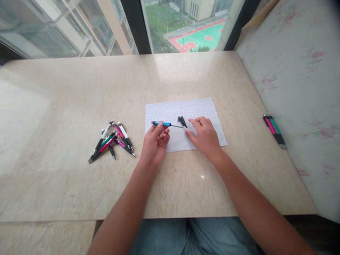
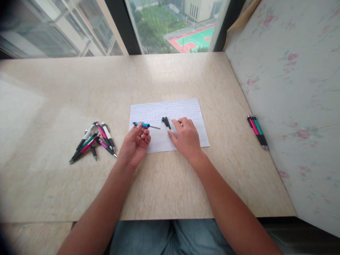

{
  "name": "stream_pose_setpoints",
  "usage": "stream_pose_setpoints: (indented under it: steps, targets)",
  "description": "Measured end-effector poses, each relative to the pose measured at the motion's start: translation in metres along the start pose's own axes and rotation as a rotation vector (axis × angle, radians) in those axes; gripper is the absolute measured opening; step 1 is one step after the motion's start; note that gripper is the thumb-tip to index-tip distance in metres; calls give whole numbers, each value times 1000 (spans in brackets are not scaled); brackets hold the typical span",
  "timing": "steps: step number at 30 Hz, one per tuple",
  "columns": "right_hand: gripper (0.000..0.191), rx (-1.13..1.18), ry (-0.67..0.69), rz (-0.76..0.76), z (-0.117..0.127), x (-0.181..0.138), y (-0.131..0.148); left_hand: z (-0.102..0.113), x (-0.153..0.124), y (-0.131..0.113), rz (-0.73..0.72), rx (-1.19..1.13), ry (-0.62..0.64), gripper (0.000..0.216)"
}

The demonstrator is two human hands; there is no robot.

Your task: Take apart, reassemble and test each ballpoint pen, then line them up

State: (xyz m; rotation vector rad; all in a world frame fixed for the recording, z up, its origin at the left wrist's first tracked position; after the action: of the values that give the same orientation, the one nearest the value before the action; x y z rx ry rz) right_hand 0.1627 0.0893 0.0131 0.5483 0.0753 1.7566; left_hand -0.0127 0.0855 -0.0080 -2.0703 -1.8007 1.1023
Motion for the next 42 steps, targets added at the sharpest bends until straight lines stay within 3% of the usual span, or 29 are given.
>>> stream_pose_setpoints:
  steps: [7, 11, 17, 20, 28, 32, 42]
  targets:
    - [13, -110, -85, -94, 2, 4, 2, -2, -1, 3, 15, -12, 24, 14]
    - [11, -90, -130, -164, 9, 3, -7, -1, -1, 2, 5, -4, 13, 16]
    - [11, 408, -167, -257, 21, 2, -24, 2, 1, -3, -29, -9, -3, 17]
    - [9, 549, -195, -207, 35, 3, -15, 5, 2, -5, -33, -21, -10, 16]
    - [8, 574, -343, 18, 72, -3, 17, 7, 4, -9, -29, -16, -42, 17]
    - [7, 591, -396, 44, 77, -5, 17, 7, 5, -10, -37, -15, -41, 18]
    - [12, 571, -381, 122, 77, -5, 25, 7, 4, -8, -30, -24, -43, 13]
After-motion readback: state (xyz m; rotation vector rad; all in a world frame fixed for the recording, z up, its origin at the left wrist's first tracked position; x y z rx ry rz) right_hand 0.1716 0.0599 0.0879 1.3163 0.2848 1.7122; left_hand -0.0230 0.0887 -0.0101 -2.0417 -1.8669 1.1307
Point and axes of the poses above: each hand's wrist, its own x-axis towards the middle knuckle, its own z-axis out of the back of the hand, y = z × x, the point moved 7 cm from there along x, towards the middle knuckle, and after that the axes turned 4 degrees about -x, right-handed, at the moved point
